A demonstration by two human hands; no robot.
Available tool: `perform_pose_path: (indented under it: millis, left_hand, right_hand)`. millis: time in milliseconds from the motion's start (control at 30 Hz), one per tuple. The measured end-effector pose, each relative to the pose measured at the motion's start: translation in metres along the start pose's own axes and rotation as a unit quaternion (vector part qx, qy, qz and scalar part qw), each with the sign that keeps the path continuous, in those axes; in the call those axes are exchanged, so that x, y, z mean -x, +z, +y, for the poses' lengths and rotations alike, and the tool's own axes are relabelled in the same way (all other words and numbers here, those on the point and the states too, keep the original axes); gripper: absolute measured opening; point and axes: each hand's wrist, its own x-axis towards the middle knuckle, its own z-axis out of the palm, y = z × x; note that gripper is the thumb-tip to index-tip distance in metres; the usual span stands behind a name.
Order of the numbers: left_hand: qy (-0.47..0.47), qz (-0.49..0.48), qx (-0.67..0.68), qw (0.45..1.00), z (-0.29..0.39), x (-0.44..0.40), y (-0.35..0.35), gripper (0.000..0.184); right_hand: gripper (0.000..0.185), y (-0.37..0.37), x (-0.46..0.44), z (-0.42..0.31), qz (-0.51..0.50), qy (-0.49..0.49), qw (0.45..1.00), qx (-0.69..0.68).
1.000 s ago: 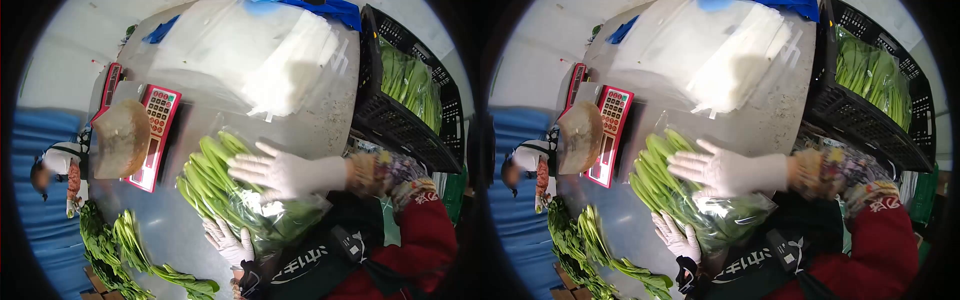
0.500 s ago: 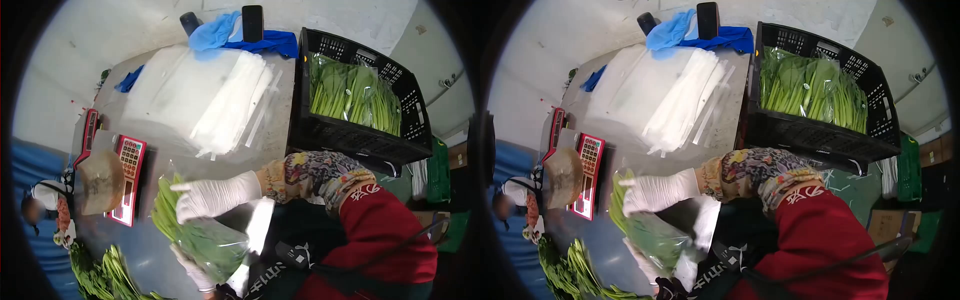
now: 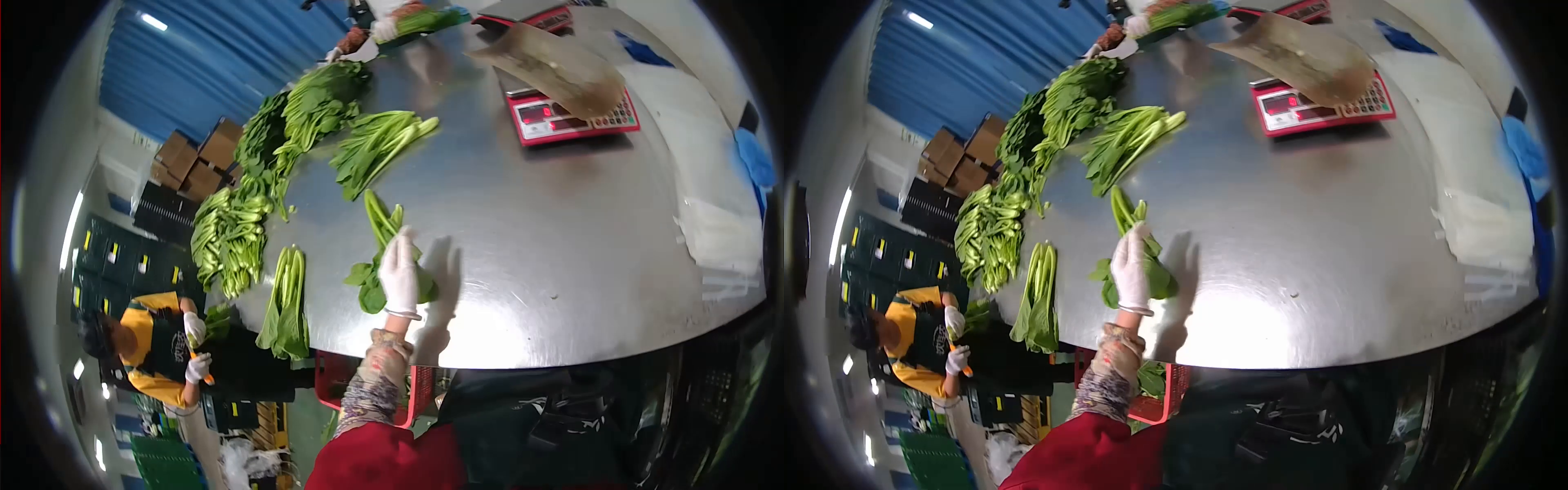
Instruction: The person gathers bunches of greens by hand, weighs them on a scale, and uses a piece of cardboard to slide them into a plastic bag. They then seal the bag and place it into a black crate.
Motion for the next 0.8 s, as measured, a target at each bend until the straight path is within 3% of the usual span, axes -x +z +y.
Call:
perform_pose_path:
  millis: [33, 100, 167, 200, 267, 333, 400, 467, 500, 533, 567, 600, 633, 667, 700, 733, 800]
  left_hand:
    - [-0.025, 0.026, 0.055, 0.998, -0.012, -0.013, -0.020, 0.031]
    - [0.023, 0.106, -0.020, 0.994, -0.062, -0.043, -0.068, 0.031]
    - [0.101, 0.145, -0.334, 0.926, -0.101, -0.068, -0.126, 0.044]
    - [0.127, 0.132, -0.418, 0.890, -0.133, -0.083, -0.162, 0.071]
    - [-0.028, 0.096, -0.600, 0.794, -0.131, -0.090, -0.208, 0.108]
    - [-0.137, 0.031, -0.641, 0.755, -0.131, -0.093, -0.255, 0.133]
    - [-0.249, 0.011, -0.629, 0.736, -0.130, -0.104, -0.297, 0.141]
    - [-0.317, -0.011, -0.624, 0.714, -0.134, -0.114, -0.327, 0.143]
    - [-0.281, -0.027, -0.516, 0.809, -0.176, -0.118, -0.366, 0.135]
    - [-0.241, -0.044, -0.392, 0.887, -0.216, -0.127, -0.389, 0.127]
    - [-0.244, -0.050, -0.414, 0.875, -0.195, -0.133, -0.376, 0.106]
    - [-0.246, -0.053, -0.438, 0.863, -0.164, -0.136, -0.359, 0.087]
    - [-0.242, -0.058, -0.334, 0.909, -0.165, -0.134, -0.345, 0.067]
    - [-0.236, -0.062, -0.228, 0.943, -0.166, -0.127, -0.326, 0.047]
    - [-0.315, -0.015, -0.101, 0.944, -0.118, -0.114, -0.274, 0.035]
    - [-0.388, 0.013, -0.011, 0.922, -0.097, -0.106, -0.238, 0.032]
    - [-0.330, -0.006, 0.015, 0.944, -0.078, -0.091, -0.171, 0.034]
  right_hand:
    - [0.028, 0.002, -0.003, 0.004, -0.006, -0.001, 1.000, 0.011]
    - [0.029, 0.006, -0.008, 0.003, -0.019, -0.001, 0.999, 0.034]
    - [0.029, 0.010, -0.011, -0.014, -0.021, -0.014, 0.999, 0.037]
    - [0.029, 0.012, -0.012, -0.026, -0.022, -0.028, 0.999, 0.035]
    - [0.030, 0.018, -0.011, -0.080, -0.026, -0.077, 0.997, -0.005]
    - [0.031, 0.027, 0.000, -0.173, -0.058, -0.149, 0.981, -0.115]
    - [0.031, 0.034, 0.019, -0.302, -0.127, -0.204, 0.940, -0.244]
    - [0.028, 0.021, 0.037, -0.441, -0.245, -0.148, 0.906, -0.311]
    - [0.027, 0.006, 0.051, -0.502, -0.349, -0.077, 0.829, -0.430]
    - [0.028, 0.042, 0.056, -0.526, -0.237, -0.334, 0.870, -0.276]
    - [0.030, 0.049, 0.068, -0.569, -0.297, -0.271, 0.842, -0.359]
    - [0.039, 0.084, 0.076, -0.598, -0.325, -0.290, 0.846, -0.307]
    - [0.055, 0.087, 0.087, -0.639, -0.393, -0.292, 0.850, -0.193]
    - [0.070, 0.098, 0.095, -0.669, -0.465, -0.310, 0.815, -0.157]
    - [0.073, 0.115, 0.111, -0.695, -0.453, -0.324, 0.813, -0.169]
    - [0.077, 0.124, 0.127, -0.715, -0.443, -0.340, 0.810, -0.181]
    - [0.081, 0.108, 0.142, -0.745, -0.500, -0.324, 0.774, -0.213]
